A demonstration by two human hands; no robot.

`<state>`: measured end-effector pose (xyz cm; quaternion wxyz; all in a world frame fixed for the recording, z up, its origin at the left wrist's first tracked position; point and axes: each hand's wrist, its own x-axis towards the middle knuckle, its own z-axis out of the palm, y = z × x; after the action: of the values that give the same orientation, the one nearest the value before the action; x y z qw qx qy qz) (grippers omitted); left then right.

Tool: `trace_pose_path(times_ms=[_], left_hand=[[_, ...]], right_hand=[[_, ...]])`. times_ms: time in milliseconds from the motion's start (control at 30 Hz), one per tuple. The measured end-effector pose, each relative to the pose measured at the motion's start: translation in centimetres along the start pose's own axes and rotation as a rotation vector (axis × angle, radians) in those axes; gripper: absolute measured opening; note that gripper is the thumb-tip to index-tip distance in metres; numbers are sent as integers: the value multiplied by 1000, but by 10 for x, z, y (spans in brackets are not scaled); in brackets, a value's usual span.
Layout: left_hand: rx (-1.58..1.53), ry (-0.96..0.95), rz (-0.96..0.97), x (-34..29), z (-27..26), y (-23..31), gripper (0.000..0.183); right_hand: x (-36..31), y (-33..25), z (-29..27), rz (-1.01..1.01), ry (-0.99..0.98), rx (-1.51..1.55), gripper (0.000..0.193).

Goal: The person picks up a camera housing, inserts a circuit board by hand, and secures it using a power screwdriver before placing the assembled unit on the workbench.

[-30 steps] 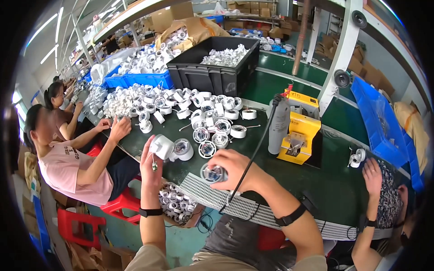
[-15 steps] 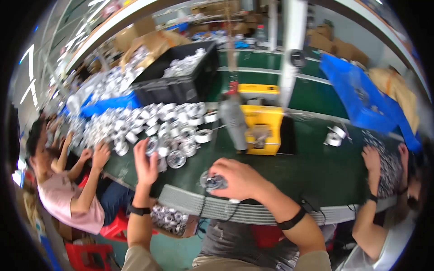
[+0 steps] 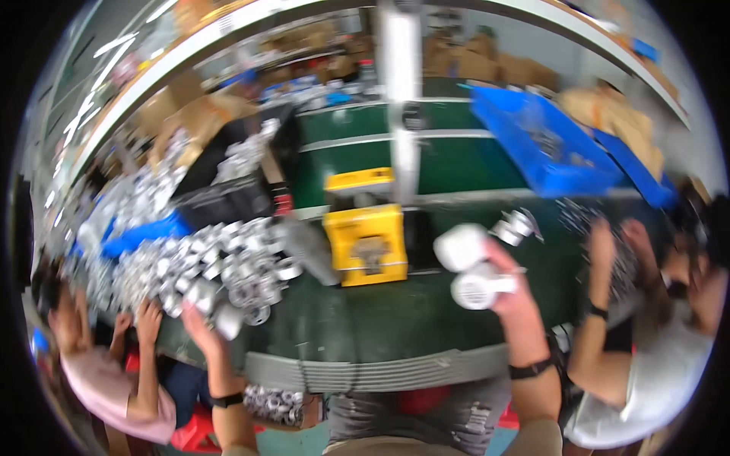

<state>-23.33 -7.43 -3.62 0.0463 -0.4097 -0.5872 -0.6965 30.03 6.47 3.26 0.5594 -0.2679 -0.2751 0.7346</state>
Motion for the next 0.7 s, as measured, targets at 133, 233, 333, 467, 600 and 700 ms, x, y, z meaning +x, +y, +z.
trace_pose_path(times_ms=[133, 233, 333, 467, 600, 700], left_hand=[[-533, -188, -374, 0, 68, 69, 42], [-749, -225, -594, 6, 86, 78, 44], [-777, -256, -695, 7, 122, 86, 43], [-615, -231, -736, 7, 151, 59, 39], [-705, -467, -733, 16, 116, -30, 39], [-1105, -454, -950, 2, 179, 27, 36]], right_hand=[[8, -26, -5, -127, 134, 27, 37], [46, -24, 19, -113, 250, 173, 34], [116, -35, -11, -105, 64, 272, 33], [230, -48, -47, -137, -106, 431, 30], [324, -68, -38, -68, 342, 179, 31], [384, -90, -62, -66, 620, 89, 33]])
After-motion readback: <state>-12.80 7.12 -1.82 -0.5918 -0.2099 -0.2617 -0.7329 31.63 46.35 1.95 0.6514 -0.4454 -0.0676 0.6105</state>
